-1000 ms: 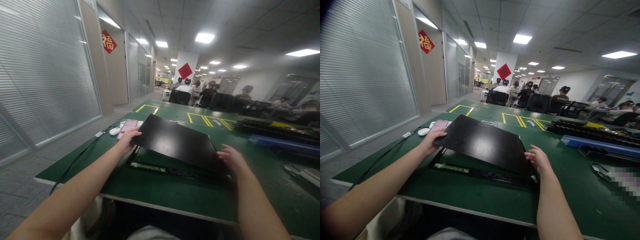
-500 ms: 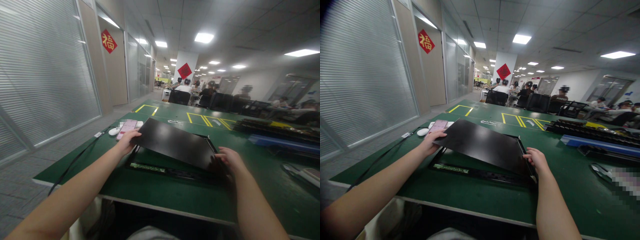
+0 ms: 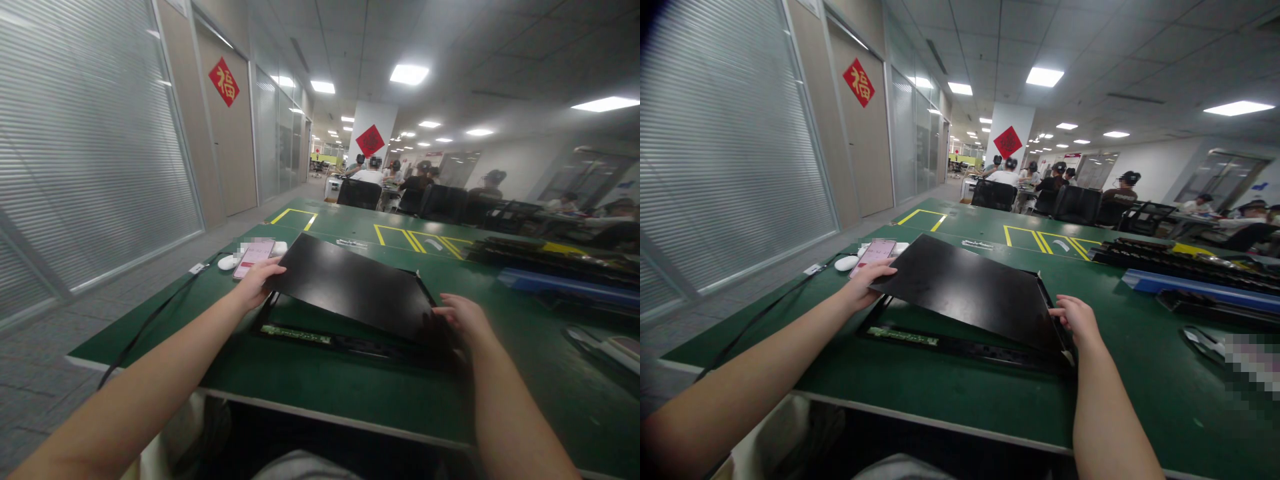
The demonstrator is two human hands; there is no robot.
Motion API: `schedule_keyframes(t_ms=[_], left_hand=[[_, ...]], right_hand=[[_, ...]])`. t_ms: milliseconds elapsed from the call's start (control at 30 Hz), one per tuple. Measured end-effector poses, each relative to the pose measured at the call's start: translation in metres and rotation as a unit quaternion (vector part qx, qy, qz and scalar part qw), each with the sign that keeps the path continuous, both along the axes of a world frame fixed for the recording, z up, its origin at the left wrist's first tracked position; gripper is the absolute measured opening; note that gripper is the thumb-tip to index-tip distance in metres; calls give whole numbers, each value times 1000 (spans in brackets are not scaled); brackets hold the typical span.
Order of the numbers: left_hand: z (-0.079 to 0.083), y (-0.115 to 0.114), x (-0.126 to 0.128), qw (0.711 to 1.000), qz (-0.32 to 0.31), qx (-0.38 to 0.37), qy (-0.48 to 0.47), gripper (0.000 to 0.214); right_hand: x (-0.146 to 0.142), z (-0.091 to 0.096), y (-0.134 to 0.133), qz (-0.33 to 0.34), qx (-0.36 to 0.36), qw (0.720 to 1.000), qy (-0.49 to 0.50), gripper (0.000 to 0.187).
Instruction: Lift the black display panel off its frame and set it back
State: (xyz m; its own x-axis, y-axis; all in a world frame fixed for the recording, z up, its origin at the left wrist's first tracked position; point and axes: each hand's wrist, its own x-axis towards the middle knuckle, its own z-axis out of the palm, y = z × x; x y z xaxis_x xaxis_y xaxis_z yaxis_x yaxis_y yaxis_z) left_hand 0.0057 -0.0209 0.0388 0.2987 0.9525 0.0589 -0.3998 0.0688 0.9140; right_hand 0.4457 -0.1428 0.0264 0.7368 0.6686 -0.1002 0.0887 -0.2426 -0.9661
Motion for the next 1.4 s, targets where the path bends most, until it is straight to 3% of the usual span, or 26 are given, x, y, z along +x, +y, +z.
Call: schedule_keyframes(t_ms=[300,667,967,1400], left_hand=[[-2,-1,3,1000,2,-10,8,35],[-3,-2,4,999,5,-36,15,36],[-5,-1,5,999,10,-41,21,40],[-7,-1,6,999,8,-35,39,39]], right_hand=[[-10,10,-2,-24,-25,999,-38,22],[4,-2,1,-1,-83,987,-135,46],[17,-15,7,14,-99,974,-204,43],[19,-14,6,30,-133,962,-238,36]])
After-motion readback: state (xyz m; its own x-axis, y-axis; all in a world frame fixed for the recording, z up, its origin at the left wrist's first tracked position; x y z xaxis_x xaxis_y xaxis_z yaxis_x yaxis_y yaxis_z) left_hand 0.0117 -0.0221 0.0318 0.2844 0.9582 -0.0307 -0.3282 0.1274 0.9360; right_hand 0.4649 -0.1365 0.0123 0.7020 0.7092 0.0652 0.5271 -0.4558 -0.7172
